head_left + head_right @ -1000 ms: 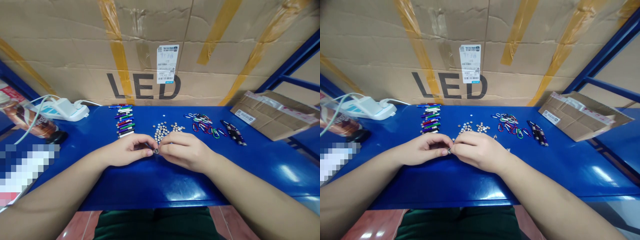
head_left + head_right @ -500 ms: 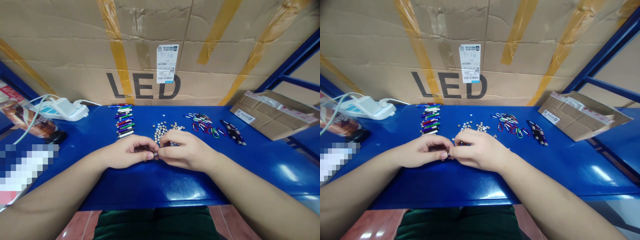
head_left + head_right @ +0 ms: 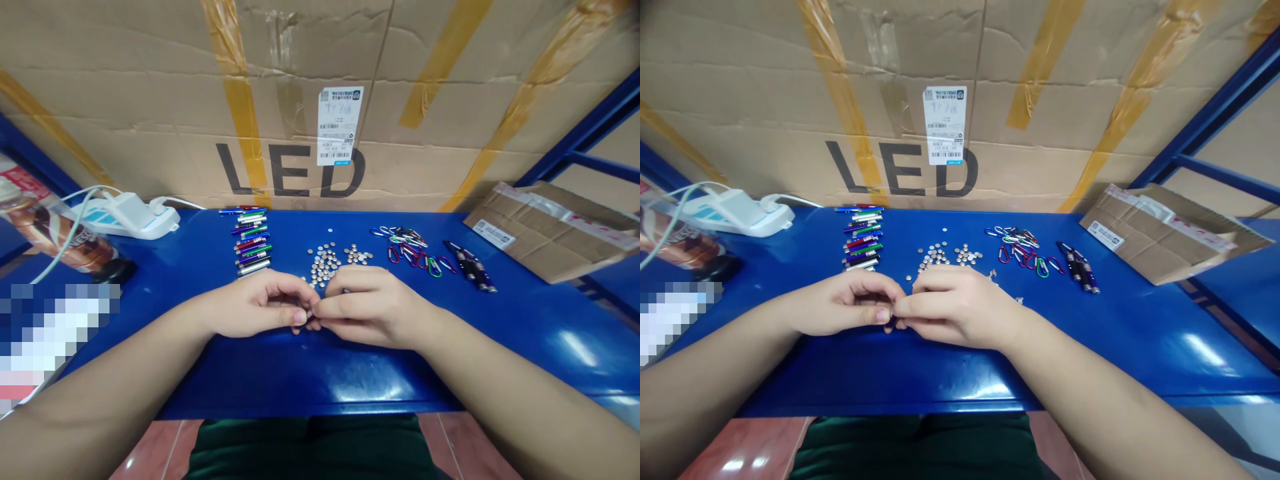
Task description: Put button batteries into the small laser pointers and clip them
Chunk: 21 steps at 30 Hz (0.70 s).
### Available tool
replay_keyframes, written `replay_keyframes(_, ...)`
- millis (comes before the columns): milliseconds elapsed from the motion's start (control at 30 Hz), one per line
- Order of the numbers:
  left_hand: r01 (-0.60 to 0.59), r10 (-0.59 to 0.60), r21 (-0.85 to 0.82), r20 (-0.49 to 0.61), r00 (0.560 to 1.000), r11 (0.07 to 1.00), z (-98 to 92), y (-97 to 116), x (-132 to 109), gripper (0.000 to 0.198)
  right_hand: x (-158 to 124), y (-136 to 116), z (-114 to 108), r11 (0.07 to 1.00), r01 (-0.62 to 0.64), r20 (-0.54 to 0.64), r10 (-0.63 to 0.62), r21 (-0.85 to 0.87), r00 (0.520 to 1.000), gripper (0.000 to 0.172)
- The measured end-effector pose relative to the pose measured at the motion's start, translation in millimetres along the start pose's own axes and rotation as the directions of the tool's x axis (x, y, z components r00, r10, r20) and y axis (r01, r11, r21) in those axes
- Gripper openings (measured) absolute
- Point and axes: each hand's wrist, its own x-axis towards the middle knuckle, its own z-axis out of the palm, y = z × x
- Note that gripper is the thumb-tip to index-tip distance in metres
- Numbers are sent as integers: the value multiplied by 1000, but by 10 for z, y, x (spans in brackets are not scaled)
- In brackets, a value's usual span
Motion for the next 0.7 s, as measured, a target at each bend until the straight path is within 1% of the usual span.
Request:
replay_keyframes(100,26,-25,-34,36,999,999,11,-15,12,24,10,-18,-9,1000,-16,41,16,16,999,10)
replay_keyframes(200,17,-17,20,16,1000,1000,-8,-14,25,24,-2,0,1,998,-44,53,42,40,998,12)
replay_keyframes(300,-4,5,115,-13,1000,993,-46,-11,29,23,-23,38,18,995,-68,31,66,70,997,10)
replay_keyframes(367,-30,36,168,-36,999,985,-67,-17,27,19,-32,56,24,993,-71,-6,72,99,997,9)
replay_keyframes(500,-86,99,195,-55,994,977,-80,-47,23,11,-39,58,19,990,-76,-74,85,116,994,7)
replay_keyframes(700,-125,134,202,-34,990,971,-74,-64,31,12,-33,52,16,993,-75,-34,79,92,996,4)
